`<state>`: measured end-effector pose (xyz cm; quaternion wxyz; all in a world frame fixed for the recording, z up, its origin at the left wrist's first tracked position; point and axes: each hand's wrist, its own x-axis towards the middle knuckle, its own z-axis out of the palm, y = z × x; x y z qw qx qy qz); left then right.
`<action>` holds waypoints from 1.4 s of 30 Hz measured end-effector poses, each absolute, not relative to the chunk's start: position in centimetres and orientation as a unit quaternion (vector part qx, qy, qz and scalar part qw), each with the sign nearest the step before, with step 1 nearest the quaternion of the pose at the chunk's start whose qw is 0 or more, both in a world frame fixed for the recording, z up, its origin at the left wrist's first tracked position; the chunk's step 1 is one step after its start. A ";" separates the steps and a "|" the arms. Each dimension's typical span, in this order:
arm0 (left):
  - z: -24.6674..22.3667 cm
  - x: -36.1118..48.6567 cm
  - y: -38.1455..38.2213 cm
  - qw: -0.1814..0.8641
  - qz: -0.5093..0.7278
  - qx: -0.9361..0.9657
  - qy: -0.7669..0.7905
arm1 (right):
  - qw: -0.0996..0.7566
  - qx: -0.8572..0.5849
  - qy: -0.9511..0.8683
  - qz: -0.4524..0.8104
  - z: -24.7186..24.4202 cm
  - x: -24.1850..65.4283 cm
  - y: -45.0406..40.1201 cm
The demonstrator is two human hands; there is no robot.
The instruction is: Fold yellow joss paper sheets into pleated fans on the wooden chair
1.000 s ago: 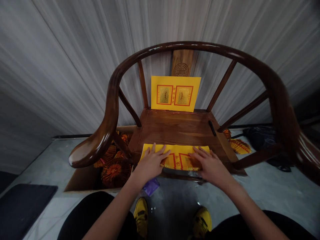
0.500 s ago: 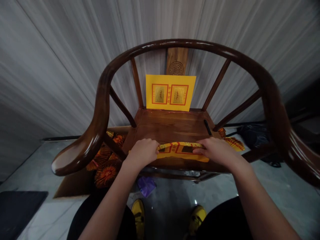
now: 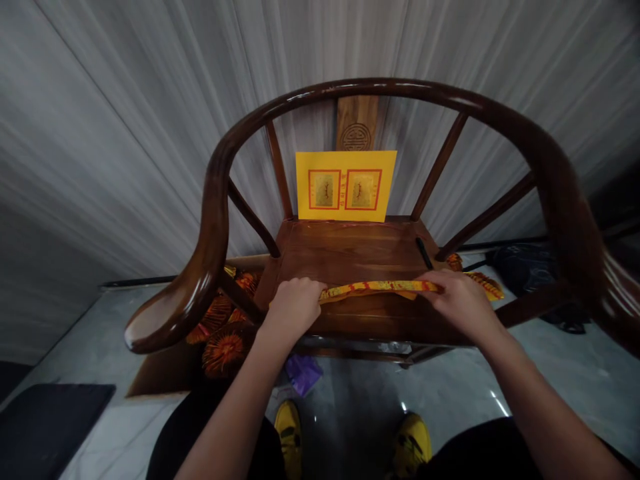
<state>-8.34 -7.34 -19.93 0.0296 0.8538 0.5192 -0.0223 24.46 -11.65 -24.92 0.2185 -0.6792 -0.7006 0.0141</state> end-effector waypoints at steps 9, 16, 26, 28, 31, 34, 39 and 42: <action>-20.3 -5.4 -7.9 -0.002 -0.006 0.863 0.504 | 0.224 -0.579 -0.778 -0.092 -24.2 15.8 -11.9; -19.4 -5.9 -7.1 -0.004 0.007 0.842 0.539 | 0.211 -0.643 -0.728 -0.109 -22.7 17.7 -10.8; -17.5 -9.4 -5.9 0.209 -0.039 0.865 0.454 | 0.263 -0.628 -0.691 0.243 -20.9 23.3 -10.0; -18.4 -10.0 -5.1 0.312 -0.064 0.847 0.425 | 0.260 -0.593 -0.696 0.311 -20.9 23.4 -9.9; -20.1 -10.9 -3.9 0.390 -0.091 0.819 0.411 | 0.238 -0.564 -0.704 0.361 -21.9 23.3 -9.6; -20.9 -12.0 -3.1 0.417 -0.077 0.803 0.420 | 0.243 -0.556 -0.698 0.380 -23.1 23.5 -9.2; -20.6 -13.7 -2.9 0.479 0.197 0.713 0.473 | 0.331 -0.598 -0.604 0.410 -23.6 24.6 -8.4; -21.1 -12.9 -3.6 0.574 0.445 0.512 0.459 | 0.409 -0.597 -0.529 0.444 -23.9 24.8 -7.8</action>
